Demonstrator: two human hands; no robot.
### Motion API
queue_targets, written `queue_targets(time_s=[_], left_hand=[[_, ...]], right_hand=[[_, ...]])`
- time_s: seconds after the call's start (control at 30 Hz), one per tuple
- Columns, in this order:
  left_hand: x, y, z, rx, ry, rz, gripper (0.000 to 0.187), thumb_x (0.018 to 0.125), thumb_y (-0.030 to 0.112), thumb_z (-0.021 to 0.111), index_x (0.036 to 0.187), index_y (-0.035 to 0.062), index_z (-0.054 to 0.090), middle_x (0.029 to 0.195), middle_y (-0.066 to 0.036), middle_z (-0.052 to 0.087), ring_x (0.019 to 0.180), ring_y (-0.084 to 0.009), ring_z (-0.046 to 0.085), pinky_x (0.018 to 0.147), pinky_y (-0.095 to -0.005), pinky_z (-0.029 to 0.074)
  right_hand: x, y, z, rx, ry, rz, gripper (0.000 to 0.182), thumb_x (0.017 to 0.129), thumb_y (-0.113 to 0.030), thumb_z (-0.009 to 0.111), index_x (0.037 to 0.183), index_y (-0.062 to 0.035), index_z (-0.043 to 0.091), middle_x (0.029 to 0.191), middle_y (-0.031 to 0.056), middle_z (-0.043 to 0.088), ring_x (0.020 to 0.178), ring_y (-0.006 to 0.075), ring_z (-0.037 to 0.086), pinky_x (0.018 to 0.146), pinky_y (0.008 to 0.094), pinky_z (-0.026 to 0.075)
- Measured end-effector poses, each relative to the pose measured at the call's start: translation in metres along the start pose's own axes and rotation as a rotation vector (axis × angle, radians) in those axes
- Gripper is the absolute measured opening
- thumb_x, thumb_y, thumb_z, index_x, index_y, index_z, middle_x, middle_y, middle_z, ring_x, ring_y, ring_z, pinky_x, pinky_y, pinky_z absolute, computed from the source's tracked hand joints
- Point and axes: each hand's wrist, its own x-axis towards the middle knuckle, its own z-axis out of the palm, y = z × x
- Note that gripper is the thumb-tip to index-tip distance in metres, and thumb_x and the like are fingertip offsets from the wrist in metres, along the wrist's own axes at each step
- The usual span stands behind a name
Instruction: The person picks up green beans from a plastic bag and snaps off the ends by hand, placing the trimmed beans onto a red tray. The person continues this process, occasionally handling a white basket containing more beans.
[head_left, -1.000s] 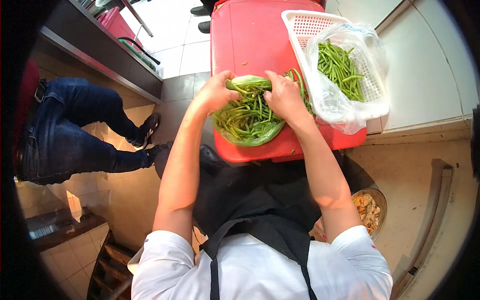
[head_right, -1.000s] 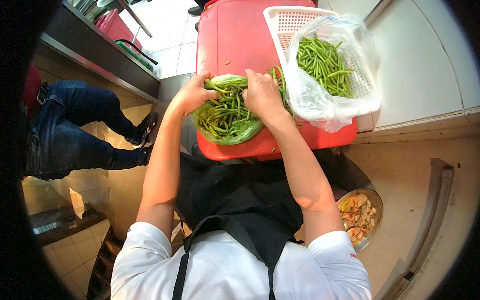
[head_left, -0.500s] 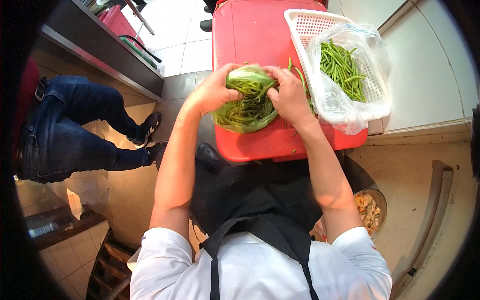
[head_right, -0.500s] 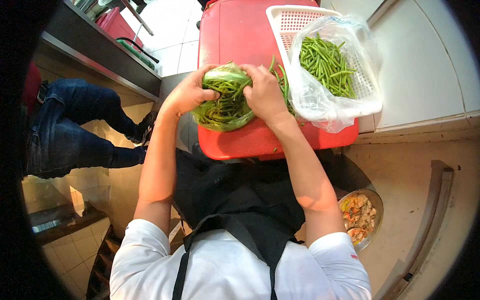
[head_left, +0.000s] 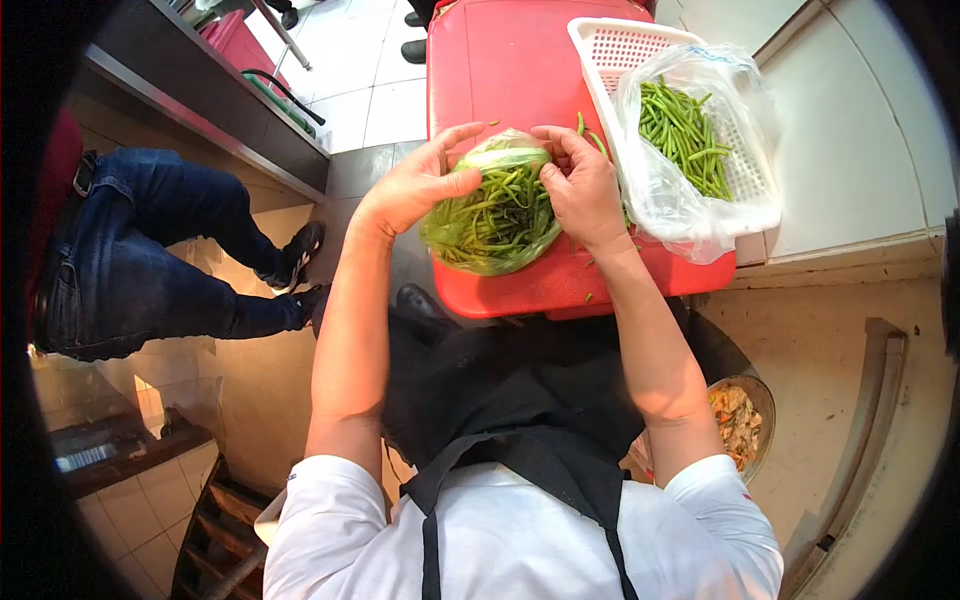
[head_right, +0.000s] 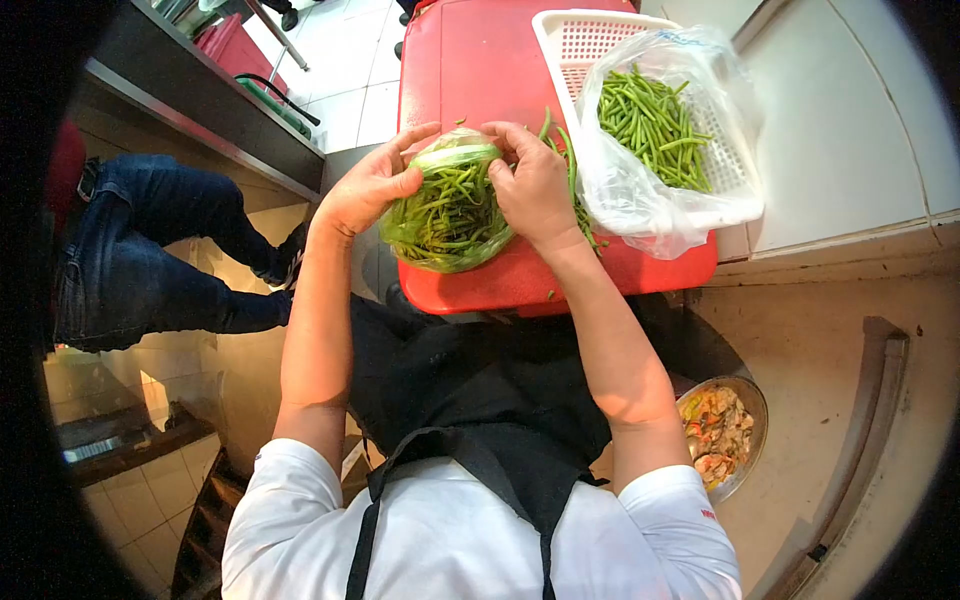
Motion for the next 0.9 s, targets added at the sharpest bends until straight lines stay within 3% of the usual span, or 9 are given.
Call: queue_targets(time_s=[0.03,0.2,0.3,0.43,0.53,0.63,0.77,0.83,0.9], left_hand=[[0.003,-0.005,-0.001,0.064,0.049,-0.01,0.076,0.09,0.025,0.078,0.152,0.0013,0.04,0.128,-0.014,0.065,0.115,-0.0178,0.062,0.1,-0.032,0.049],[0.014,-0.009,0.012,0.454,0.196,-0.116,0.051,0.095,0.024,0.072,0.136,-0.0019,0.058,0.114,-0.011,0.072,0.102,-0.0174,0.067,0.093,-0.0331,0.052],[0.025,-0.015,0.013,0.448,0.243,-0.11,0.036,0.099,0.021,0.066,0.126,-0.0029,0.065,0.107,-0.01,0.073,0.097,-0.0159,0.068,0.088,-0.0332,0.054],[0.029,-0.011,0.021,0.106,0.341,-0.128,0.03,0.101,0.016,0.06,0.123,-0.0023,0.066,0.105,-0.009,0.074,0.093,-0.0149,0.069,0.083,-0.0317,0.055],[0.031,-0.015,0.016,-0.02,0.376,-0.143,0.029,0.101,0.014,0.059,0.124,-0.0021,0.066,0.105,-0.009,0.074,0.091,-0.0151,0.07,0.081,-0.0313,0.056],[0.028,-0.017,0.019,0.031,0.405,-0.156,0.031,0.1,0.012,0.059,0.126,-0.0021,0.064,0.106,-0.009,0.073,0.09,-0.0165,0.07,0.082,-0.0319,0.056],[0.025,-0.02,0.015,0.142,0.368,-0.199,0.034,0.097,0.011,0.059,0.129,-0.0019,0.063,0.108,-0.01,0.073,0.092,-0.0176,0.07,0.082,-0.0331,0.057],[0.025,-0.016,0.017,0.094,0.382,-0.219,0.036,0.096,0.01,0.06,0.129,-0.0016,0.062,0.109,-0.011,0.072,0.094,-0.0178,0.07,0.083,-0.0335,0.057],[0.024,-0.009,0.024,-0.016,0.422,-0.222,0.037,0.095,0.009,0.06,0.13,-0.0013,0.063,0.109,-0.012,0.072,0.095,-0.0178,0.069,0.083,-0.0336,0.057]], right_hand=[[0.002,0.0,-0.001,0.043,-0.02,0.016,0.035,0.091,0.007,0.056,0.125,0.0009,0.063,0.103,0.008,0.071,0.092,0.0123,0.066,0.084,0.0278,0.054],[0.009,0.006,0.001,0.202,0.028,0.045,0.036,0.089,0.0,0.062,0.125,-0.0006,0.064,0.098,0.0105,0.072,0.088,0.0167,0.07,0.079,0.0307,0.055],[0.009,0.005,-0.001,0.057,-0.015,0.089,0.039,0.091,0.005,0.06,0.129,0.0001,0.06,0.103,0.008,0.068,0.091,0.013,0.066,0.083,0.0267,0.054],[0.003,0.008,0.001,0.051,-0.008,0.106,0.04,0.091,0.005,0.062,0.13,0.0008,0.058,0.108,0.0091,0.065,0.095,0.0107,0.063,0.084,0.0254,0.054],[-0.006,0.007,0.006,0.216,0.119,0.118,0.041,0.086,0.002,0.065,0.127,-0.0018,0.062,0.108,0.0152,0.068,0.094,0.0247,0.07,0.085,0.0348,0.056],[-0.023,0.004,0.003,-0.175,0.205,-0.148,0.04,0.084,0.004,0.065,0.123,-0.0012,0.062,0.111,0.0169,0.067,0.096,0.0277,0.069,0.083,0.0359,0.056],[-0.051,0.001,0.008,-0.292,0.113,-0.125,0.036,0.084,-0.001,0.067,0.12,-0.0008,0.064,0.111,0.0198,0.067,0.098,0.0364,0.066,0.086,0.043,0.054],[-0.06,0.009,0.019,-0.428,0.111,-0.209,0.035,0.083,-0.005,0.069,0.118,-0.0003,0.065,0.117,0.0197,0.065,0.112,0.0382,0.059,0.101,0.0465,0.046],[-0.064,0.015,0.024,-0.484,0.047,-0.29,0.036,0.083,-0.005,0.069,0.119,-0.0018,0.066,0.122,0.0199,0.063,0.118,0.0386,0.056,0.104,0.047,0.044]])
